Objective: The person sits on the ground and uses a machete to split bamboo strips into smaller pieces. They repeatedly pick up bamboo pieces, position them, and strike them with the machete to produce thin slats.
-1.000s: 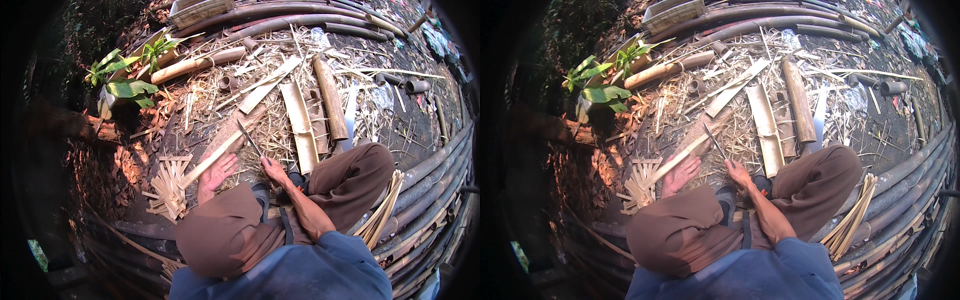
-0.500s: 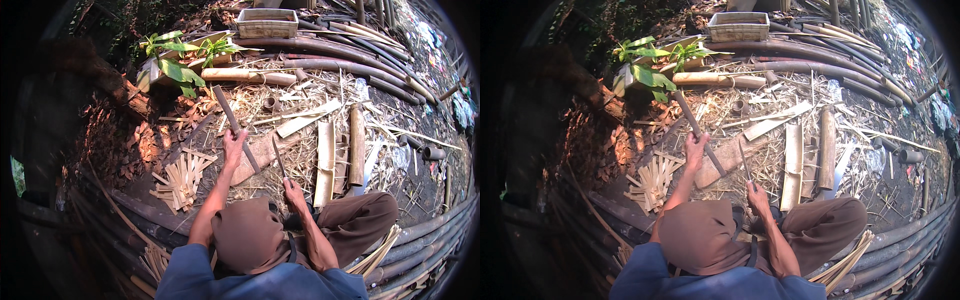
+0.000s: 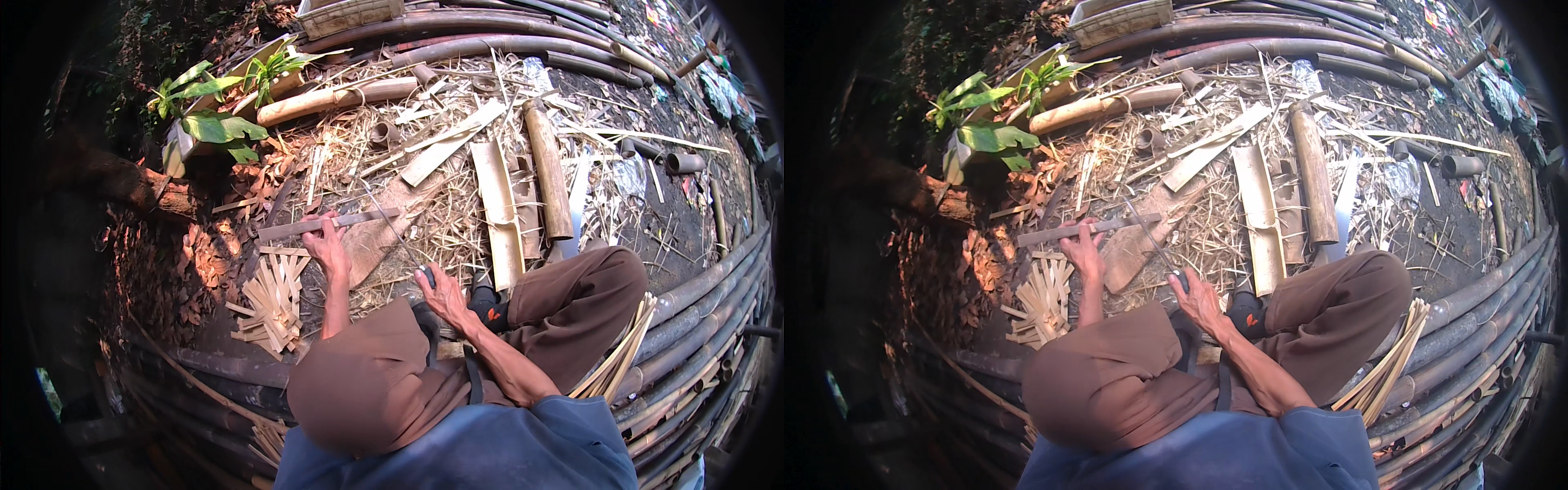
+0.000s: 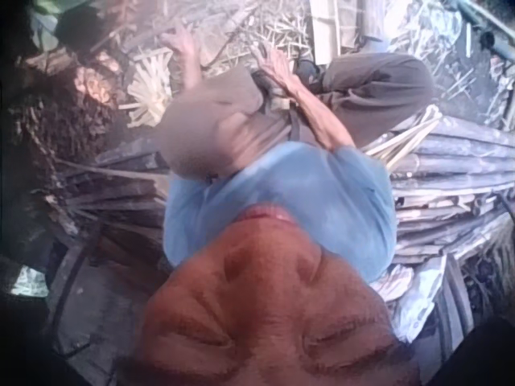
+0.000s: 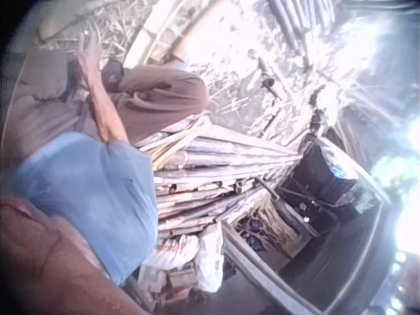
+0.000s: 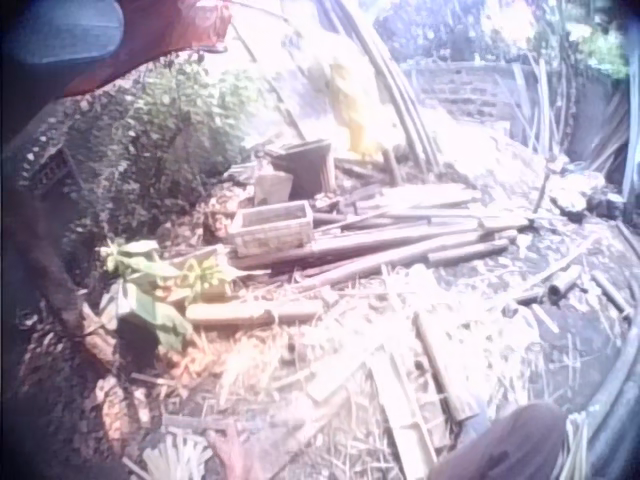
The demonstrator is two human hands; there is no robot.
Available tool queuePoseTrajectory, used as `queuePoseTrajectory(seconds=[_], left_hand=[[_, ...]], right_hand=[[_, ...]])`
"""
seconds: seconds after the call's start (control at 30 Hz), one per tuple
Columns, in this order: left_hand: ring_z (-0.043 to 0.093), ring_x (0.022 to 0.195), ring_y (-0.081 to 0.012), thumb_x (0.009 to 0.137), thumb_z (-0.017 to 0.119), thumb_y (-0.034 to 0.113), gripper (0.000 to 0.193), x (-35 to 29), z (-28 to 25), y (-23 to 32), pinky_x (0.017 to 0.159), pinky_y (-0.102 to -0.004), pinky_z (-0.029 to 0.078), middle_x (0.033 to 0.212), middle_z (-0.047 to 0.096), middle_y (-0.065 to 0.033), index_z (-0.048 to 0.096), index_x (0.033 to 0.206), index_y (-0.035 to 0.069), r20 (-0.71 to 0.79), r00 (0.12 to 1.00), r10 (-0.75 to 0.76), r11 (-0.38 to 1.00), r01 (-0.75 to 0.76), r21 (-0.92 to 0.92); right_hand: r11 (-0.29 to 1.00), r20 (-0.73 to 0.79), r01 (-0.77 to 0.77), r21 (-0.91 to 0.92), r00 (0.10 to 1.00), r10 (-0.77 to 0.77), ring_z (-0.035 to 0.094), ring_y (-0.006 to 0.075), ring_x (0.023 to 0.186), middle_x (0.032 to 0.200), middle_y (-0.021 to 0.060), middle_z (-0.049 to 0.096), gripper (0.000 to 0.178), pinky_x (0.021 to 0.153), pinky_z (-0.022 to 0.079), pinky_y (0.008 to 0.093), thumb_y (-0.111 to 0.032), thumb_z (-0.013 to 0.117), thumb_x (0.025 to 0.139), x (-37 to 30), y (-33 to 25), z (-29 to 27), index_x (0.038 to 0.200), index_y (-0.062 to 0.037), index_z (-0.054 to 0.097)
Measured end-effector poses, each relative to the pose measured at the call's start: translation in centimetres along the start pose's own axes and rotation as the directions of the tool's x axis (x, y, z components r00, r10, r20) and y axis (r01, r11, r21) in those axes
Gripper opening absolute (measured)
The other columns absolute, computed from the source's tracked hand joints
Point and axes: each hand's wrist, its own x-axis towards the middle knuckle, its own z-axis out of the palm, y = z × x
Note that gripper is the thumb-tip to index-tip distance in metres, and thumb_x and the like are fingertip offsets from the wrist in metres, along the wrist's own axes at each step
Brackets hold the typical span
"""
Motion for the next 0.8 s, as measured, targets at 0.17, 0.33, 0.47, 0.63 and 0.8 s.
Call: queuePoseTrajectory(seconds=[0.17,0.33,0.47,0.63,0.8], left_hand=[[0.062,0.097,-0.024,0.092,0.053,0.011,0.029,-1.6,1.3,0.4,0.078,-0.0463,0.059,0.107,0.058,-0.0137,0.038,0.116,0.007,-0.038,0.996,0.081,0.986,-0.075,0.15],[0.061,0.102,-0.0245,0.099,0.047,0.014,0.022,-1.7,2.1,0.2,0.083,-0.0483,0.058,0.109,0.058,-0.0136,0.036,0.116,0.006,0.012,0.991,0.131,0.975,-0.131,0.181],[0.062,0.102,-0.0249,0.099,0.046,0.012,0.02,-3.2,1.4,-0.3,0.08,-0.0458,0.061,0.108,0.058,-0.0141,0.037,0.115,0.006,0.01,0.991,0.134,0.962,-0.133,0.24],[0.063,0.101,-0.0252,0.099,0.047,0.013,0.02,-2.0,2.2,-0.1,0.079,-0.0448,0.06,0.106,0.059,-0.0146,0.038,0.115,0.005,0.01,0.987,0.159,0.956,-0.157,0.248],[0.063,0.1,-0.0255,0.099,0.046,0.015,0.02,-2.2,3.2,0.5,0.078,-0.046,0.06,0.107,0.059,-0.0147,0.038,0.115,0.006,0.01,0.991,0.134,0.963,-0.133,0.236]], right_hand=[[0.983,-0.012,0.148,0.104,0.989,-0.148,0.063,0.0463,0.068,0.069,0.0234,0.062,0.034,0.062,0.048,0.0514,-0.039,0.052,0.098,0.9,-2.0,1.2,0.111,-0.0078,0.055],[0.993,0.027,-0.12,0.014,0.993,0.119,0.061,0.0497,0.074,0.073,0.0277,0.062,0.04,0.068,0.046,0.0549,-0.041,0.05,0.098,3.5,2.9,1.9,0.104,-0.0017,0.054],[1.0,0.079,0.012,0.023,0.997,-0.014,0.06,0.0526,0.082,0.08,0.0307,0.063,0.042,0.072,0.046,0.0552,-0.044,0.05,0.097,2.2,-0.1,0.4,0.106,-0.003,0.055],[0.988,0.081,-0.15,0.029,0.986,0.148,0.061,0.052,0.086,0.083,0.0328,0.064,0.046,0.075,0.048,0.0558,-0.046,0.048,0.097,3.0,1.8,0.6,0.106,-0.0019,0.056],[0.982,-0.002,-0.19,-0.014,0.982,0.19,0.062,0.0506,0.085,0.083,0.0299,0.064,0.042,0.074,0.048,0.0552,-0.047,0.048,0.097,4.0,4.3,1.5,0.114,-0.0082,0.055]])
